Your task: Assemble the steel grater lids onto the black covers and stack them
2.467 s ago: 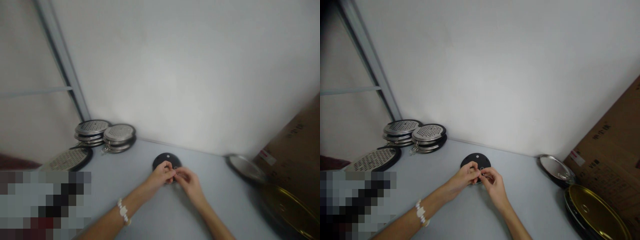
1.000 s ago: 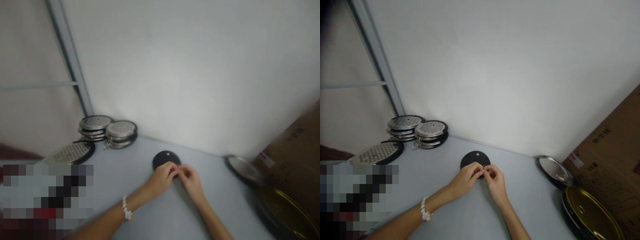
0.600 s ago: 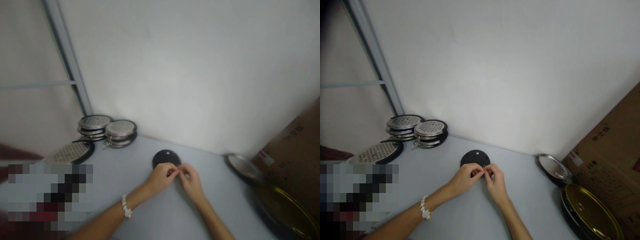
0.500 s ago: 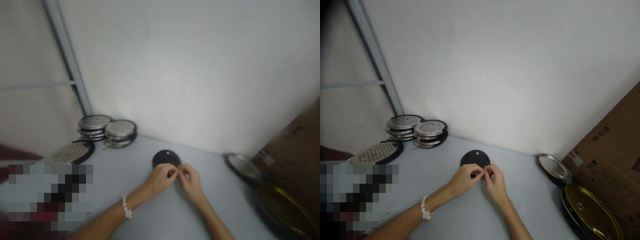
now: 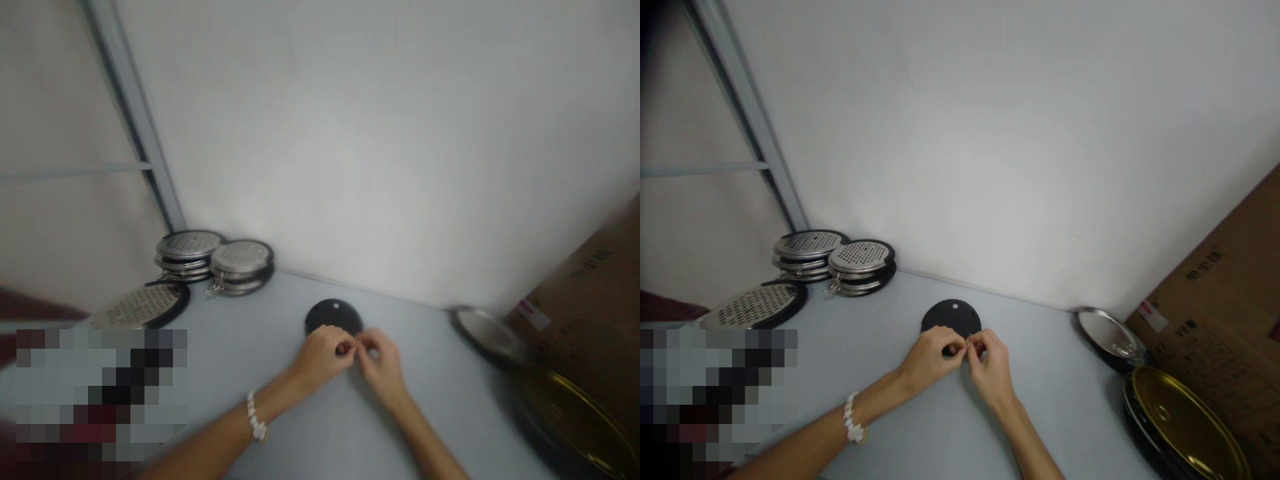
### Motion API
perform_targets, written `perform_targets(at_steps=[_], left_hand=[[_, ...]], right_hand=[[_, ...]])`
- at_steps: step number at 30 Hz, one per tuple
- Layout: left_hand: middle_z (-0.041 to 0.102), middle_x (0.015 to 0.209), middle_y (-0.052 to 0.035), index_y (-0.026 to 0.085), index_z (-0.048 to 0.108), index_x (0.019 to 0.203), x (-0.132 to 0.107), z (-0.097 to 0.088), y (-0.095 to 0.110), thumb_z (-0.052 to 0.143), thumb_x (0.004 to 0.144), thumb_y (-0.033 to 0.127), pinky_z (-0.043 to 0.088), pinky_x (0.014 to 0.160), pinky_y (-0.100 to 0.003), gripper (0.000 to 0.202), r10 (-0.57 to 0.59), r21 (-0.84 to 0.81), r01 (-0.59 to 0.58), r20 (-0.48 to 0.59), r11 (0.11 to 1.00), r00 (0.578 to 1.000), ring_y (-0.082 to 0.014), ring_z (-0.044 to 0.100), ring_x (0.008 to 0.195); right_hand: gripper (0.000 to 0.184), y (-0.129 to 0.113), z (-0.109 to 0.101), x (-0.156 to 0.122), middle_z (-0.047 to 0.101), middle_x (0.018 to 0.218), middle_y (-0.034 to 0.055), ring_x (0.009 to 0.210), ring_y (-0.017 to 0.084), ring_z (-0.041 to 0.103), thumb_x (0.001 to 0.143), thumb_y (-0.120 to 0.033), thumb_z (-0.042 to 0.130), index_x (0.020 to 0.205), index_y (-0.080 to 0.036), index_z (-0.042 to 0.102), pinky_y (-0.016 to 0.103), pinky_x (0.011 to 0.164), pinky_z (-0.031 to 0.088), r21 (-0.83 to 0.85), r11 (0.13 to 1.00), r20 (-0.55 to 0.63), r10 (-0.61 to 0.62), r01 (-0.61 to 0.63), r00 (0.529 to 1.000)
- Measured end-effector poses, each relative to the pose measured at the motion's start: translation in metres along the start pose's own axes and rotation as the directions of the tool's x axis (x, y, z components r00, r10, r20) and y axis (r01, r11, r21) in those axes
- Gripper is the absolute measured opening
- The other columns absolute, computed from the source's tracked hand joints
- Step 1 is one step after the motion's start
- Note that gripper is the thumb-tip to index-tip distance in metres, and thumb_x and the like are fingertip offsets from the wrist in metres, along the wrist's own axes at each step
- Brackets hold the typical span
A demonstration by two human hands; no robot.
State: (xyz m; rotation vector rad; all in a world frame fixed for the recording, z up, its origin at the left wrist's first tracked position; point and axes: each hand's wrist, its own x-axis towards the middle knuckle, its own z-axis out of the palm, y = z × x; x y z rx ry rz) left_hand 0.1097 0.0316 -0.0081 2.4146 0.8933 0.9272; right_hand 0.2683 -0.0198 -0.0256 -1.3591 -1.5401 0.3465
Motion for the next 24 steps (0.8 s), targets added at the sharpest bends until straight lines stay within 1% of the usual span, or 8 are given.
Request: perform_targets(at_steps=[7,10,12,14,16,18,21,24], left_hand=[[0.075,0.08,0.0005,0.019,0.071,0.075,-0.002,0.004,0.003,0.067,0.079,0.007,0.043,0.076,-0.03,0.013,0.011,0.054,-0.006,-0.083,0.999,0.996,-0.0175,0.064,0.077],[0.074,0.079,0.0003,0.02,0.07,0.075,-0.001,0.004,0.002,0.067,0.079,0.007,0.043,0.075,-0.03,0.013,0.012,0.074,-0.005,-0.091,0.997,0.996,-0.018,0.064,0.077],[0.073,0.078,0.0001,0.02,0.07,0.075,-0.001,0.004,0.0,0.067,0.08,0.008,0.043,0.076,-0.03,0.012,0.004,0.096,0.004,-0.085,0.995,0.996,-0.0183,0.064,0.077],[0.073,0.078,-0.0001,0.02,0.07,0.076,0.0,0.004,-0.003,0.066,0.081,0.009,0.043,0.076,-0.031,0.012,-0.014,0.121,0.023,-0.07,0.992,0.997,-0.0184,0.063,0.076],[0.072,0.078,-0.0004,0.02,0.07,0.078,0.001,0.003,-0.006,0.065,0.081,0.01,0.043,0.076,-0.031,0.012,-0.034,0.147,0.04,-0.048,0.988,0.998,-0.0185,0.063,0.076],[0.072,0.078,-0.0007,0.02,0.07,0.077,0.002,0.003,-0.008,0.065,0.082,0.011,0.042,0.075,-0.03,0.012,-0.038,0.169,0.042,-0.027,0.985,0.999,-0.0187,0.062,0.076],[0.072,0.078,-0.0009,0.02,0.07,0.075,0.003,0.0,-0.009,0.065,0.083,0.011,0.042,0.074,-0.03,0.012,-0.018,0.182,0.016,0.012,0.983,1.0,-0.0183,0.062,0.075],[0.072,0.079,-0.0006,0.019,0.071,0.076,0.004,-0.004,-0.009,0.066,0.084,0.011,0.041,0.075,-0.03,0.012,0.001,0.186,-0.008,0.04,0.983,0.999,-0.0176,0.062,0.074]], right_hand=[[0.016,-0.003,0.001,0.001,0.066,0.073,0.0039,0.067,0.018,0.062,0.088,-0.026,0.058,0.078,-0.018,0.068,0.028,0.064,0.049,0.051,0.998,-0.013,0.047,-0.046,0.999],[0.019,-0.005,0.001,0.002,0.071,0.079,0.0063,0.073,0.019,0.066,0.089,-0.026,0.057,0.081,-0.018,0.072,0.029,0.068,0.052,0.11,0.992,0.006,0.067,-0.067,0.998],[0.021,-0.006,0.001,0.002,0.074,0.088,0.0086,0.081,0.021,0.068,0.09,-0.028,0.056,0.087,-0.018,0.074,0.03,0.073,0.054,0.154,0.986,0.014,0.068,-0.069,0.998],[0.022,-0.005,0.001,0.003,0.075,0.093,0.0099,0.082,0.021,0.07,0.091,-0.03,0.056,0.092,-0.018,0.074,0.032,0.076,0.056,0.195,0.977,-0.003,0.086,-0.084,0.996],[0.021,-0.005,0.001,0.004,0.076,0.091,0.0097,0.079,0.022,0.072,0.091,-0.034,0.06,0.098,-0.018,0.071,0.033,0.075,0.058,0.259,0.958,-0.019,0.133,-0.123,0.991],[0.025,-0.006,0.0,0.005,0.077,0.086,0.0084,0.076,0.022,0.073,0.089,-0.039,0.065,0.103,-0.018,0.066,0.034,0.073,0.059,0.33,0.93,-0.01,0.172,-0.159,0.985],[0.028,-0.008,-0.002,0.007,0.077,0.081,0.0075,0.073,0.023,0.074,0.085,-0.043,0.07,0.1,-0.019,0.065,0.034,0.071,0.06,0.353,0.919,0.001,0.19,-0.178,0.982],[0.022,-0.01,-0.004,0.007,0.077,0.079,0.0073,0.072,0.022,0.073,0.086,-0.04,0.067,0.089,-0.019,0.07,0.032,0.069,0.06,0.268,0.95,0.013,0.163,-0.16,0.987]])
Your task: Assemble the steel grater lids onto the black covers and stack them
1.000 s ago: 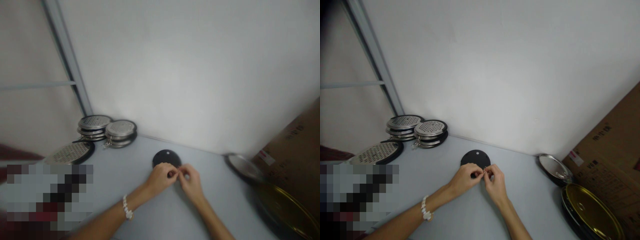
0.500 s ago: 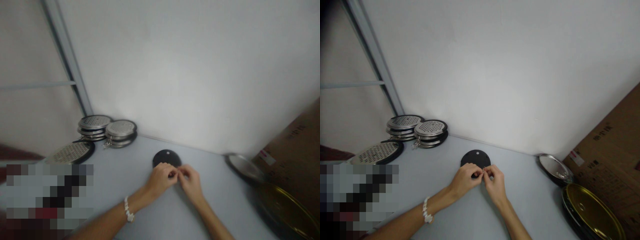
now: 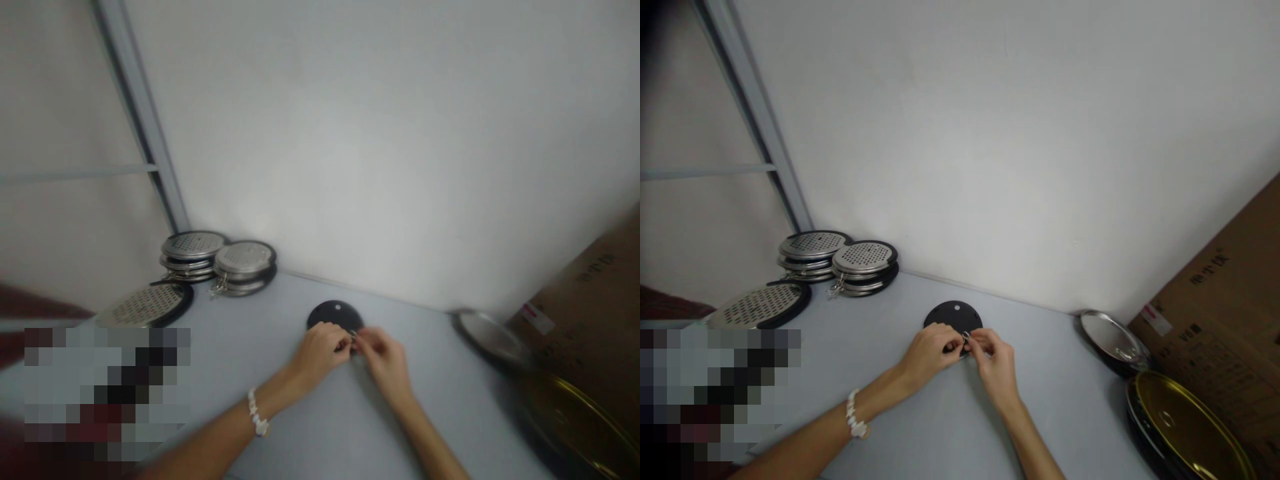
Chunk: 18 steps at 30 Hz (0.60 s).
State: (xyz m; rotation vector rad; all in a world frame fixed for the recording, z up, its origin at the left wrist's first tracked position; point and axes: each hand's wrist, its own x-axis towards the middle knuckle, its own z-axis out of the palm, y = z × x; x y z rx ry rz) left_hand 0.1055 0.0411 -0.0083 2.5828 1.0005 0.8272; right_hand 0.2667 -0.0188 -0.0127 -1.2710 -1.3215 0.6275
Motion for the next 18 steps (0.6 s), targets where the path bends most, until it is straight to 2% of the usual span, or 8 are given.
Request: perform_targets(at_steps=[6,18], left_hand=[[0.072,0.078,-0.0017,0.02,0.072,0.076,0.0007,-0.0004,-0.0046,0.065,0.087,0.012,0.041,0.075,-0.03,0.014,0.066,0.084,-0.069,0.029,0.994,0.997,-0.0179,0.062,0.077],[0.068,0.076,-0.0028,0.019,0.068,0.075,-0.0006,0.004,-0.0091,0.064,0.087,0.012,0.041,0.074,-0.032,0.014,0.152,0.184,-0.145,-0.022,0.972,0.988,-0.0192,0.061,0.074]], right_hand=[[0.019,0.0008,-0.0018,-0.0021,0.077,0.085,0.0069,0.077,0.022,0.072,0.089,-0.027,0.059,0.088,-0.02,0.076,0.032,0.072,0.057,-0.177,0.97,0.076,-0.155,0.167,0.985],[0.021,0.0051,-0.0032,-0.0021,0.076,0.084,0.0058,0.077,0.02,0.07,0.089,-0.018,0.054,0.089,-0.021,0.075,0.032,0.075,0.056,-0.251,0.932,0.104,-0.243,0.262,0.964]])
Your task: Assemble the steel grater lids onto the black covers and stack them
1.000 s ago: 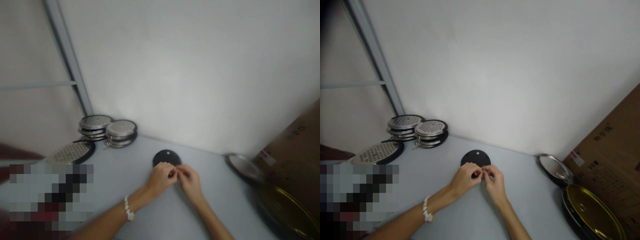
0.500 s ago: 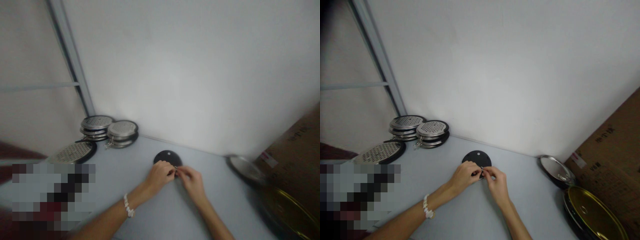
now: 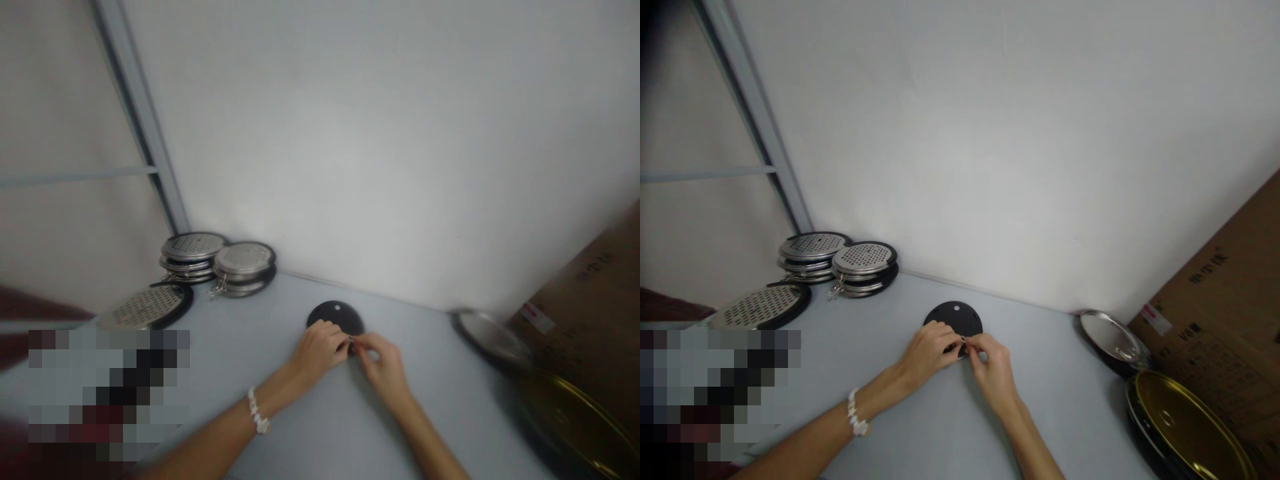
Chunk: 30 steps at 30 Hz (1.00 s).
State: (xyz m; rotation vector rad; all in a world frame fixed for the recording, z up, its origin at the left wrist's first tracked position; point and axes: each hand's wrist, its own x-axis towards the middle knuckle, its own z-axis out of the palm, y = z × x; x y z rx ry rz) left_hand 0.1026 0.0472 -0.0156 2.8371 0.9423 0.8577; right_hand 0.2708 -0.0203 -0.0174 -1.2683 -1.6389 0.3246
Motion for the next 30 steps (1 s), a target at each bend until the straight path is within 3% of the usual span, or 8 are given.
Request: perform_targets(at_steps=[10,13,16,19,22,30], left_hand=[[0.067,0.078,-0.0041,0.018,0.067,0.078,-0.001,0.003,-0.001,0.062,0.089,0.012,0.042,0.075,-0.034,0.013,0.071,0.091,-0.069,-0.014,0.993,0.997,-0.0207,0.061,0.078],[0.068,0.08,-0.0046,0.018,0.069,0.081,-0.001,-0.001,0.002,0.062,0.09,0.012,0.045,0.08,-0.036,0.012,0.03,0.052,-0.029,-0.017,0.998,0.999,-0.0214,0.061,0.081],[0.067,0.085,-0.0042,0.019,0.07,0.086,0.001,-0.007,0.007,0.06,0.091,0.015,0.047,0.086,-0.035,0.012,-0.06,-0.122,0.051,-0.069,0.991,0.996,-0.0199,0.061,0.086],[0.065,0.098,-0.0051,0.02,0.07,0.089,0.005,-0.013,0.011,0.059,0.091,0.017,0.051,0.083,-0.03,0.011,-0.203,-0.41,0.148,-0.095,0.9,0.975,-0.0176,0.061,0.092],[0.065,0.097,-0.0055,0.017,0.069,0.088,0.01,-0.016,0.011,0.06,0.089,0.02,0.051,0.069,-0.024,0.01,-0.267,-0.609,0.207,-0.008,0.766,0.964,-0.0158,0.062,0.086],[0.072,0.092,-0.0068,0.014,0.073,0.088,0.013,-0.015,0.006,0.062,0.088,0.022,0.05,0.074,-0.025,0.014,-0.211,-0.788,0.214,0.109,0.578,0.971,-0.0166,0.066,0.084]], right_hand=[[0.022,-0.005,-0.002,-0.001,0.074,0.088,0.006,0.081,0.02,0.069,0.089,-0.015,0.051,0.09,-0.021,0.073,0.03,0.076,0.054,-0.014,0.999,0.071,-0.044,0.046,0.996],[0.019,-0.007,-0.001,0.0,0.074,0.083,0.0057,0.077,0.02,0.068,0.089,-0.019,0.054,0.086,-0.02,0.073,0.031,0.074,0.054,0.024,1.0,0.053,0.016,-0.017,0.998],[0.019,-0.006,0.002,0.002,0.074,0.075,0.0057,0.069,0.02,0.068,0.09,-0.029,0.059,0.083,-0.019,0.073,0.031,0.068,0.054,0.147,0.976,-0.011,0.164,-0.161,0.986],[0.024,-0.003,0.001,0.005,0.074,0.071,0.0067,0.064,0.021,0.069,0.085,-0.04,0.067,0.084,-0.017,0.073,0.031,0.063,0.055,0.303,0.91,-0.064,0.315,-0.283,0.947],[0.03,0.0,-0.005,0.009,0.073,0.068,0.0064,0.062,0.02,0.067,0.079,-0.047,0.073,0.081,-0.017,0.074,0.031,0.061,0.055,0.378,0.868,-0.074,0.376,-0.323,0.924],[0.03,0.002,-0.01,0.011,0.071,0.065,0.004,0.061,0.019,0.064,0.075,-0.047,0.076,0.081,-0.018,0.071,0.03,0.06,0.053,0.465,0.816,-0.009,0.391,-0.343,0.92]])
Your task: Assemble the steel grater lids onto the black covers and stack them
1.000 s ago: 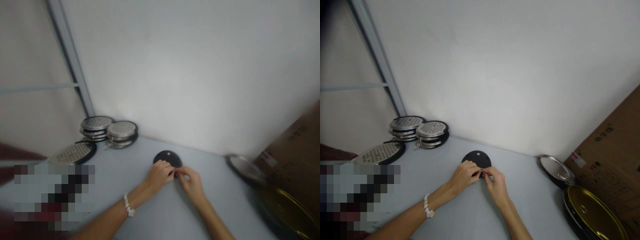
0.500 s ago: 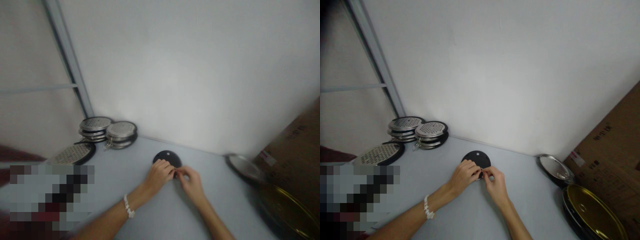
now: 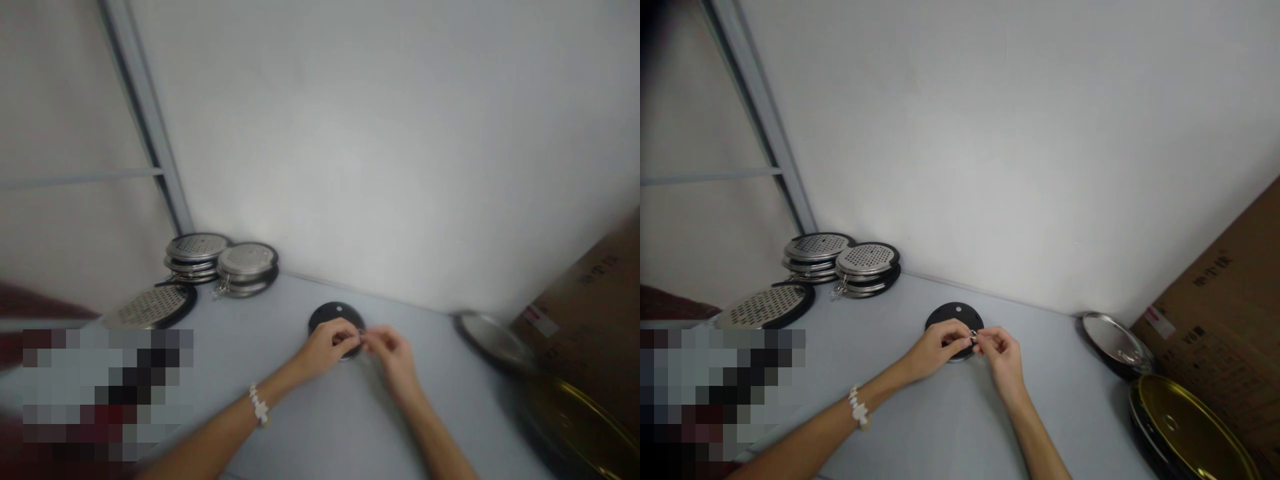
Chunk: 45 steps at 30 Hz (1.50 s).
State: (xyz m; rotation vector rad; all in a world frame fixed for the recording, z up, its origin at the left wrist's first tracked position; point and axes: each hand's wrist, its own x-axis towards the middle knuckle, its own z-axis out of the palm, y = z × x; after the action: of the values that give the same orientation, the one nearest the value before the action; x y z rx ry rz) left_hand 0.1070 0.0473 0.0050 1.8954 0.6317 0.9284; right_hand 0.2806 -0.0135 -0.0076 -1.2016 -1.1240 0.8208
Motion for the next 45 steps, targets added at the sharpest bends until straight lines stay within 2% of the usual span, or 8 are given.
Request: perform_targets(at_steps=[4,11,18,22,27,32,39,45], left_hand=[[0.072,0.088,-0.0068,0.014,0.074,0.078,-0.001,0.0,0.003,0.065,0.086,0.019,0.05,0.076,-0.027,0.013,0.022,0.012,-0.022,-0.022,1.0,1.0,-0.017,0.065,0.082],[0.071,0.084,-0.0051,0.016,0.072,0.067,-0.003,0.004,0.006,0.068,0.081,0.012,0.048,0.078,-0.026,0.016,0.062,0.131,-0.042,-0.146,0.99,0.987,-0.0164,0.065,0.083],[0.072,0.087,-0.006,0.015,0.072,0.073,0.0,-0.001,0.007,0.065,0.085,0.018,0.048,0.072,-0.025,0.015,0.052,0.107,-0.043,-0.082,0.993,0.995,-0.0167,0.064,0.082],[0.073,0.09,-0.0056,0.014,0.07,0.074,-0.002,-0.001,0.007,0.067,0.081,0.013,0.048,0.072,-0.025,0.008,0.034,0.068,-0.032,-0.018,0.997,0.999,-0.016,0.065,0.08],[0.071,0.076,-0.0035,0.015,0.07,0.073,-0.004,0.002,0.003,0.067,0.084,0.019,0.046,0.071,-0.026,0.012,-0.013,0.148,0.026,-0.089,0.989,0.996,-0.0162,0.063,0.074],[0.071,0.074,-0.0027,0.015,0.07,0.072,-0.004,0.004,0.001,0.069,0.084,0.022,0.045,0.069,-0.025,0.014,-0.067,0.196,0.09,-0.124,0.976,0.99,-0.0161,0.063,0.072],[0.073,0.086,-0.0045,0.016,0.072,0.073,-0.001,0.002,-0.001,0.069,0.082,0.016,0.047,0.078,-0.026,0.01,0.006,0.163,0.0,-0.037,0.987,0.999,-0.0173,0.065,0.082],[0.072,0.081,-0.0035,0.016,0.07,0.072,-0.003,0.006,-0.007,0.067,0.086,0.019,0.045,0.077,-0.028,0.014,-0.009,0.275,0.036,-0.099,0.961,0.995,-0.0184,0.065,0.082]], right_hand=[[0.028,-0.002,0.006,-0.006,0.067,0.059,0.0013,0.055,0.017,0.06,0.079,-0.045,0.073,0.08,-0.018,0.07,0.027,0.055,0.049,-0.069,0.997,0.021,-0.032,0.033,0.999],[0.025,-0.007,0.014,-0.016,0.068,0.069,0.0034,0.065,0.017,0.063,0.089,-0.04,0.064,0.079,-0.018,0.071,0.028,0.064,0.051,-0.184,0.962,0.056,-0.193,0.2,0.98],[0.027,-0.004,0.008,-0.008,0.067,0.063,0.002,0.058,0.016,0.059,0.081,-0.043,0.071,0.082,-0.017,0.071,0.026,0.057,0.047,-0.13,0.988,-0.065,-0.09,0.081,0.994],[0.029,-0.006,0.006,-0.006,0.068,0.062,0.0026,0.058,0.017,0.06,0.078,-0.046,0.074,0.08,-0.017,0.07,0.027,0.057,0.048,-0.092,0.995,-0.055,-0.053,0.048,0.997],[0.026,-0.009,0.01,-0.013,0.067,0.064,0.0022,0.06,0.016,0.061,0.082,-0.044,0.071,0.08,-0.018,0.071,0.027,0.061,0.048,-0.121,0.989,-0.005,-0.085,0.084,0.996],[0.025,-0.008,0.012,-0.015,0.067,0.065,0.0025,0.062,0.017,0.062,0.084,-0.042,0.068,0.079,-0.017,0.072,0.028,0.063,0.049,-0.154,0.979,0.008,-0.13,0.13,0.991],[0.028,-0.001,0.009,-0.009,0.067,0.062,0.0023,0.058,0.017,0.059,0.08,-0.044,0.072,0.079,-0.017,0.071,0.027,0.058,0.047,-0.122,0.991,-0.06,-0.062,0.054,0.996],[0.029,0.001,0.013,-0.013,0.065,0.063,0.0012,0.059,0.016,0.058,0.083,-0.045,0.07,0.08,-0.017,0.071,0.027,0.059,0.046,-0.135,0.989,-0.004,-0.064,0.063,0.998]])
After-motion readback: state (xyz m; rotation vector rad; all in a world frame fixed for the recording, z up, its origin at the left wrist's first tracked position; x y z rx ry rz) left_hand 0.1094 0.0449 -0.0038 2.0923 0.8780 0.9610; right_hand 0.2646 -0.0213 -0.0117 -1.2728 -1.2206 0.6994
